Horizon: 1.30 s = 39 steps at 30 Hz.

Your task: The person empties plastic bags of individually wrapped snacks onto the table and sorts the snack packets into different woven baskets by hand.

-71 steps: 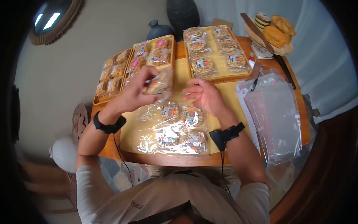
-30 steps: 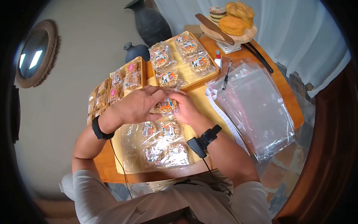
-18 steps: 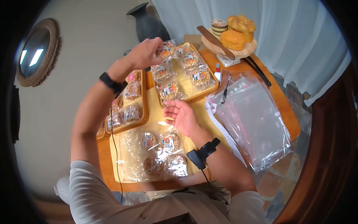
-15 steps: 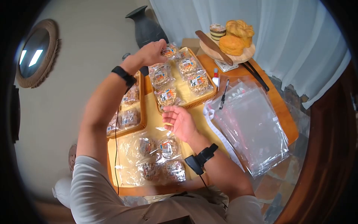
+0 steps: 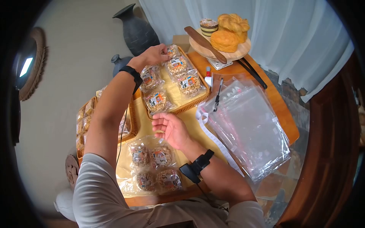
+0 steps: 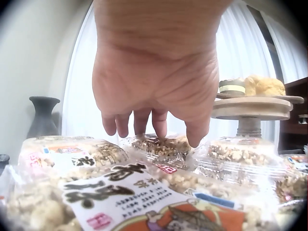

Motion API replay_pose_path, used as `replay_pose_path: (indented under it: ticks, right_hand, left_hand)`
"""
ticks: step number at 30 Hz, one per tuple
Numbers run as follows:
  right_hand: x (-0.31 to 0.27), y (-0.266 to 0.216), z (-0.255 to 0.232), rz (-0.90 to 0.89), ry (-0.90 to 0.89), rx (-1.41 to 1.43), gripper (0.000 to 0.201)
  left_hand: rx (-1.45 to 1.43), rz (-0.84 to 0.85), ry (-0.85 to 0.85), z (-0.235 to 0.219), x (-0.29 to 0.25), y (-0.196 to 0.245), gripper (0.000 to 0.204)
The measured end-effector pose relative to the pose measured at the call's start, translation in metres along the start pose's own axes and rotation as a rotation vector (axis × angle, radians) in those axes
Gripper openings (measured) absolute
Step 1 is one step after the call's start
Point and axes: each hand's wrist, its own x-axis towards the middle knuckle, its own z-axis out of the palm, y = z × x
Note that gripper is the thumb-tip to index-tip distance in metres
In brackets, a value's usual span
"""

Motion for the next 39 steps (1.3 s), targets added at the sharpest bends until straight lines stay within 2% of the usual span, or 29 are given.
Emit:
replay_pose_path:
  ticks: [3,5,6,8,12,14,15,20,22,23,26,28,31,32,35,36,38,39]
  right_hand:
    - [0.0,-0.002,0.002,0.008,0.005,-0.008,0.039]
    - [-0.001,-0.003,0.002,0.006,0.018,-0.024,0.038]
    - [-0.001,-0.003,0.002,0.012,0.015,-0.023,0.038]
    - [-0.001,-0.003,0.002,0.005,0.042,-0.033,0.038]
    - [-0.001,-0.003,0.001,-0.005,0.029,-0.097,0.037]
    - [-0.001,-0.003,0.003,-0.024,0.025,-0.123,0.038]
    - [0.0,-0.003,0.002,-0.023,0.024,-0.136,0.038]
    - [0.002,-0.005,-0.003,-0.023,-0.02,-0.205,0.038]
    - [0.002,-0.005,-0.002,-0.021,-0.047,-0.224,0.038]
    - [0.001,-0.005,-0.001,-0.045,-0.043,-0.261,0.038]
    - [0.0,-0.004,0.002,-0.065,-0.058,-0.327,0.036]
    - [0.0,-0.003,0.002,-0.08,-0.059,-0.39,0.035]
    - [-0.002,0.001,0.008,-0.115,-0.054,-0.531,0.032]
    - [-0.004,0.003,0.01,-0.112,-0.057,-0.543,0.032]
    - [-0.006,0.005,0.018,-0.11,-0.044,-0.674,0.025]
    - [-0.006,0.008,0.021,-0.126,0.014,-0.784,0.023]
    - [-0.005,0.008,0.022,-0.149,0.082,-0.909,0.02]
    - [-0.004,0.005,0.02,-0.199,0.059,-1.145,0.021]
  left_hand:
    - [-0.034,0.022,0.027,-0.002,-0.006,-0.001,0.048]
    - [0.131,0.099,0.147,-0.005,-0.011,-0.002,0.049]
    - [0.132,0.093,0.147,-0.009,-0.018,0.001,0.049]
    - [0.187,0.04,0.009,-0.02,-0.034,0.006,0.049]
    - [0.37,0.066,-0.04,-0.037,-0.087,0.024,0.047]
    - [0.449,0.147,-0.097,-0.044,-0.121,0.03,0.045]
    - [0.429,0.186,-0.063,-0.048,-0.145,0.034,0.042]
    - [0.33,0.094,-0.133,-0.047,-0.251,0.033,0.041]
    - [0.258,0.194,-0.1,-0.041,-0.3,0.035,0.041]
    - [0.233,0.038,-0.173,-0.04,-0.325,0.044,0.047]
    - [0.251,-0.002,-0.242,-0.013,-0.391,0.034,0.05]
    - [0.149,-0.141,-0.396,0.004,-0.424,0.03,0.055]
    - [0.096,-0.181,-0.398,0.031,-0.468,0.017,0.056]
    - [0.089,-0.181,-0.387,0.036,-0.477,0.014,0.056]
    - [0.075,-0.265,-0.199,0.048,-0.502,0.01,0.053]
    - [0.069,-0.26,-0.184,0.051,-0.509,0.013,0.053]
    - [0.107,-0.263,0.047,0.058,-0.521,0.022,0.045]
    - [0.097,-0.25,0.058,0.061,-0.524,0.031,0.045]
